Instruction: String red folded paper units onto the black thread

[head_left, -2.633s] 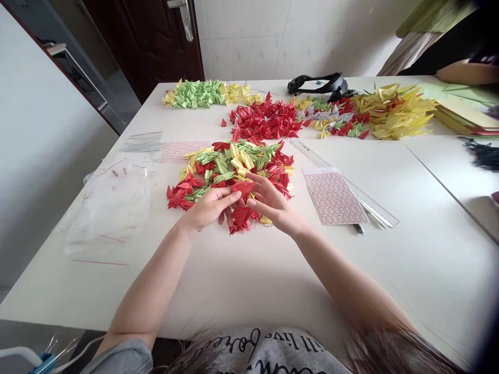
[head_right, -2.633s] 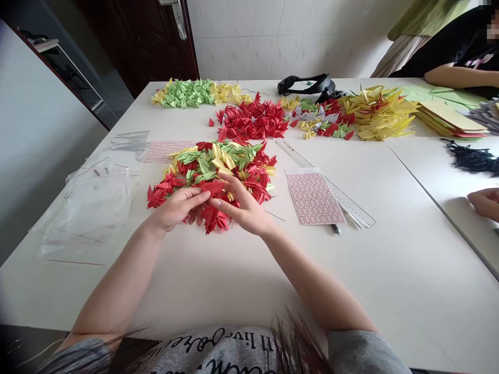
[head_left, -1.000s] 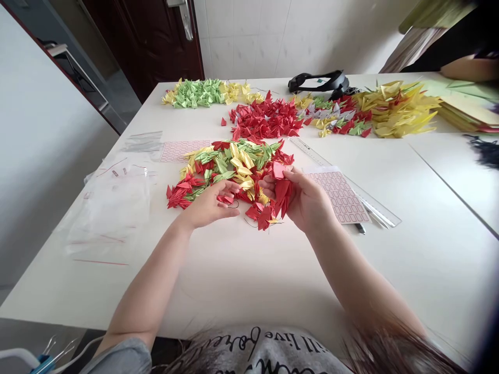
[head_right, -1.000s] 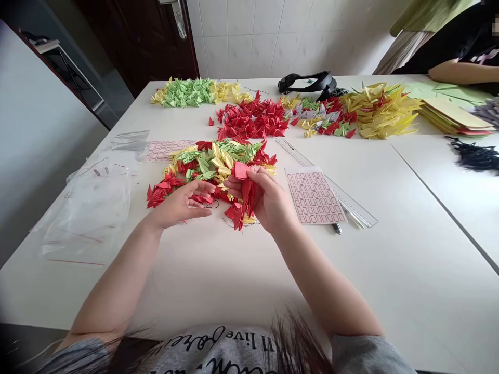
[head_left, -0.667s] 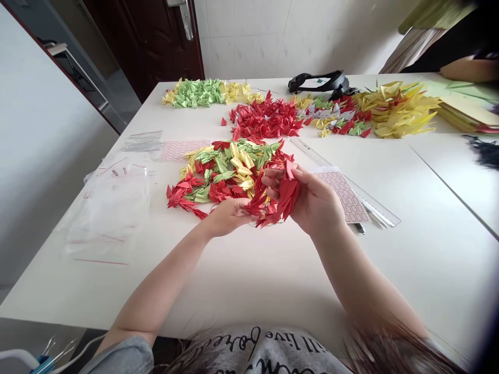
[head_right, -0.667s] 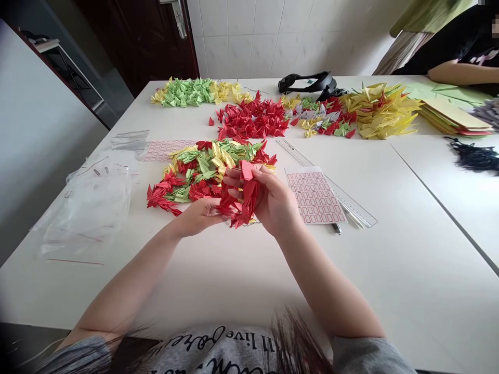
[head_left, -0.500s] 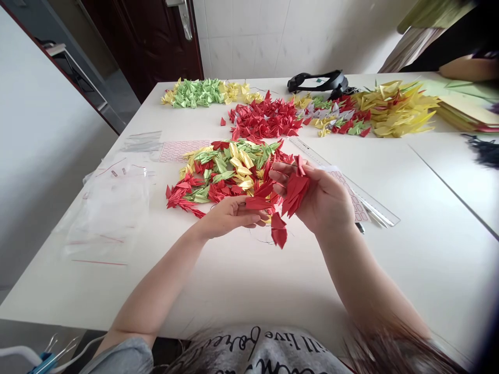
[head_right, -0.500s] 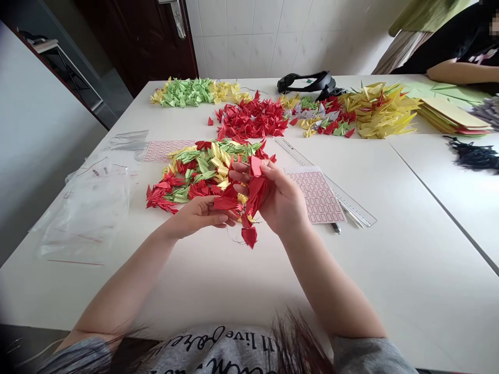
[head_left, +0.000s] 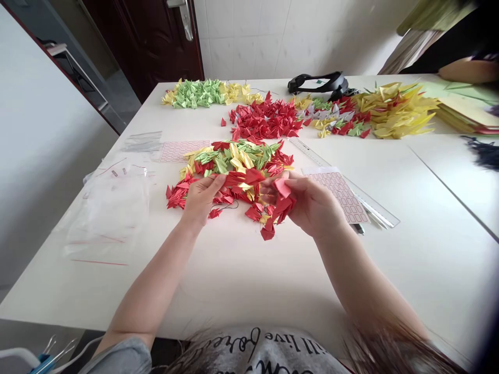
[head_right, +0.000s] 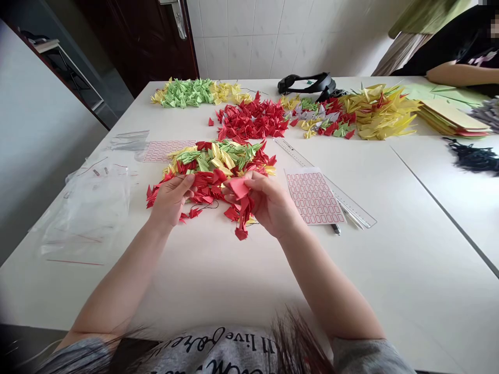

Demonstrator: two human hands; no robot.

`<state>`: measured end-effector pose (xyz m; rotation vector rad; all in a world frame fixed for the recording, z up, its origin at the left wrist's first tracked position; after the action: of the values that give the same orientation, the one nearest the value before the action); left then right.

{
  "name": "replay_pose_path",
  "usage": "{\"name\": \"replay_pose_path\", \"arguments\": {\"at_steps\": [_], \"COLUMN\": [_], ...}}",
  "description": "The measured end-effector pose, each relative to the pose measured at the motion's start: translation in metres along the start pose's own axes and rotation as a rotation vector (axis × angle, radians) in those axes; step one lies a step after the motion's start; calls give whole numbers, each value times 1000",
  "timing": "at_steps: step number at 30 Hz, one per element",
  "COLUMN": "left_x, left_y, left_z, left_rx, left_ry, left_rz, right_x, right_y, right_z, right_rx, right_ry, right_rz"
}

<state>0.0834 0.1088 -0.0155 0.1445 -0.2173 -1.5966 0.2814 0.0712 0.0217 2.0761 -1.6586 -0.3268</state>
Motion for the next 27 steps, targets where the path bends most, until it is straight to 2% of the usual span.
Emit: {"name": "replay_pose_path", "arguments": {"at_steps": [3, 7, 9, 11, 13, 15, 20, 24, 27], "left_x": [-2, 0, 2, 6, 10, 15, 24, 25, 23], "left_y": [-7, -9, -8, -5, 0, 8, 21, 22, 19], "left_z": [10, 19, 21, 21, 20, 18, 15, 15, 14], "left_rx": [114, 194, 155, 78, -12, -79, -119, -139, -130], "left_ry": [57, 17, 7, -3, -21, -49, -168, -232, -258], "left_rz": [54, 66, 43, 3, -46, -118, -293, -411, -445], "right_x": [-1, -3, -4, -7, -9, -9, -13, -14, -14], "right_y": [1, -3, -5, -5, -2, 3, 0, -8, -10], "right_z": [9, 24, 31, 32, 31, 32, 34, 32, 31], "right_rx": [119, 371, 485, 546, 531, 472, 330, 264, 282], "right_ry": [94, 230, 246, 160, 45, -9, 42, 79, 72], "right_rz": [-116, -243, -233, -172, -105, -81, -57, -31, -12]}}
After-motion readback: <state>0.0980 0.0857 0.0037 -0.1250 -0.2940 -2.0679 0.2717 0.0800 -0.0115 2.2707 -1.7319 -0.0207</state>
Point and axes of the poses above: each hand's wrist, its own x-axis away from the middle knuckle, its own y-axis out of the palm, z = x × y, the point moved 5 cm from there along -x, towards the middle knuckle, and after that the axes turned 2 degrees about -z, right-handed, at the moved point
